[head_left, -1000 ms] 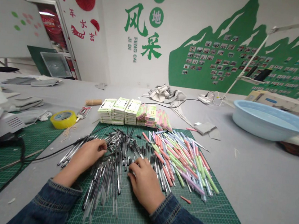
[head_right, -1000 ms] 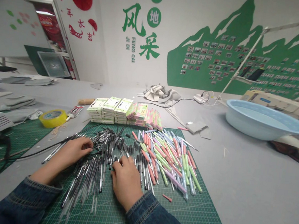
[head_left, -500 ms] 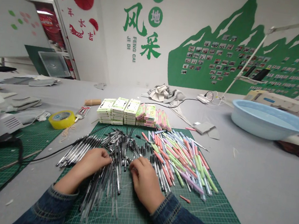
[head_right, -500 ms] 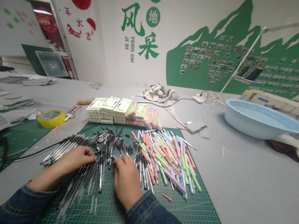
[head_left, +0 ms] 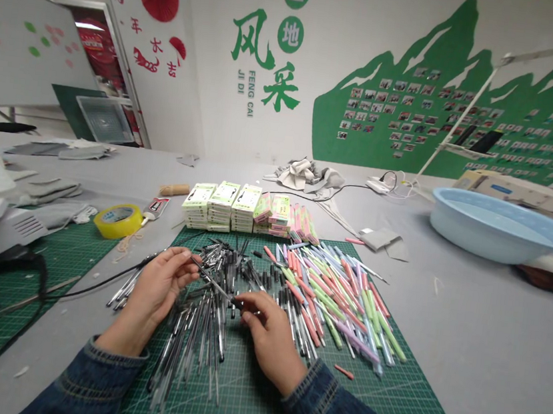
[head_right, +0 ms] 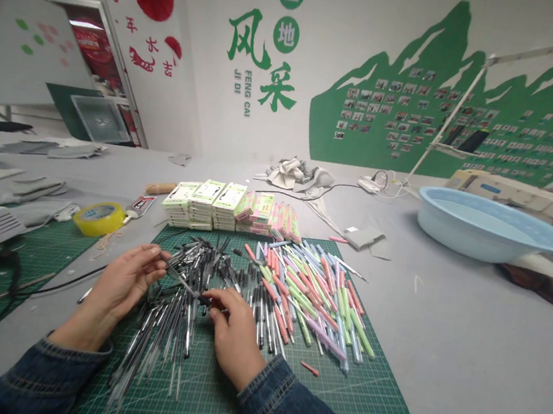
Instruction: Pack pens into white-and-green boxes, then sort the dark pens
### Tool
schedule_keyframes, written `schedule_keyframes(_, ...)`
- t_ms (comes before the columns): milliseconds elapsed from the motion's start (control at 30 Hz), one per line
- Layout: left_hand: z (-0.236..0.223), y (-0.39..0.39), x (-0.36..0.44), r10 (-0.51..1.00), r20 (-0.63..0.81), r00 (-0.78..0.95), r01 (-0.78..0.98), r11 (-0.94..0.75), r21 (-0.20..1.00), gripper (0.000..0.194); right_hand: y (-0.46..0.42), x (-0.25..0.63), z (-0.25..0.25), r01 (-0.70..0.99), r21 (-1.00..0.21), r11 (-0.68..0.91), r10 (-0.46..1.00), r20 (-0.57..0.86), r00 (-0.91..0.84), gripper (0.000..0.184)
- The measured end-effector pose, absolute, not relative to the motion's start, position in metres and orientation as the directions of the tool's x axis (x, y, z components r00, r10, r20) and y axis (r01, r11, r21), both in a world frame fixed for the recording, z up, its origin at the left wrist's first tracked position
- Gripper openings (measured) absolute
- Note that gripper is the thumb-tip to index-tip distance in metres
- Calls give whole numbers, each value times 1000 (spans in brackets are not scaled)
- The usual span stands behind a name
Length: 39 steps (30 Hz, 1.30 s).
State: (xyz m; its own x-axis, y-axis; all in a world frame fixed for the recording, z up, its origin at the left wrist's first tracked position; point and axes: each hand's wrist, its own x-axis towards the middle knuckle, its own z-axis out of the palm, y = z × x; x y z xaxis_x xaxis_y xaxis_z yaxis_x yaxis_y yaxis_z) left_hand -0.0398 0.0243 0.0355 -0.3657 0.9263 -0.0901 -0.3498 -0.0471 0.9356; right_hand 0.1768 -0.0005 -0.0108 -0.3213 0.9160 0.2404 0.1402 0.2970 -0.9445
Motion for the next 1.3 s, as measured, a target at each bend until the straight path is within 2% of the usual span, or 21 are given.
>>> schedule_keyframes(333,32,26,-43,923,-41,-383,-304,-84,949,13,0,177,-12,86,-964,250,922,210,-326,39)
schedule_keyframes(467,39,20,-39,926,87,-367,-216,-176,960,17,-1,177,-10,110,-959,260,925,215,-312,39)
schedule_keyframes(600,45,11,-27,967,197,-162,-37,-206,978,13,0,176,-10,78,-969,233,931,200,-304,36)
schedule_keyframes(767,50,9,-26,977,85,194,259,-135,956,18,2,173,-13,-159,-986,47,943,96,-319,25)
schedule_keyframes(867,47,17,-46,986,32,162,481,-107,870,24,3,173,-13,-262,-965,-22,946,65,-319,22)
schedule_keyframes(1000,30,32,-78,987,150,-64,835,-29,550,20,3,173,-11,-286,-957,-43,957,42,-285,22)
schedule_keyframes(1100,17,39,-81,980,197,9,910,-90,404,18,4,172,-11,-288,-957,-43,960,40,-277,22)
schedule_keyframes(1200,10,43,-70,974,179,136,915,-193,354,17,4,173,-11,-286,-957,-43,961,39,-275,21)
schedule_keyframes(1300,8,44,-59,974,144,173,930,-209,301,17,4,173,-12,-278,-960,-38,962,40,-270,21)
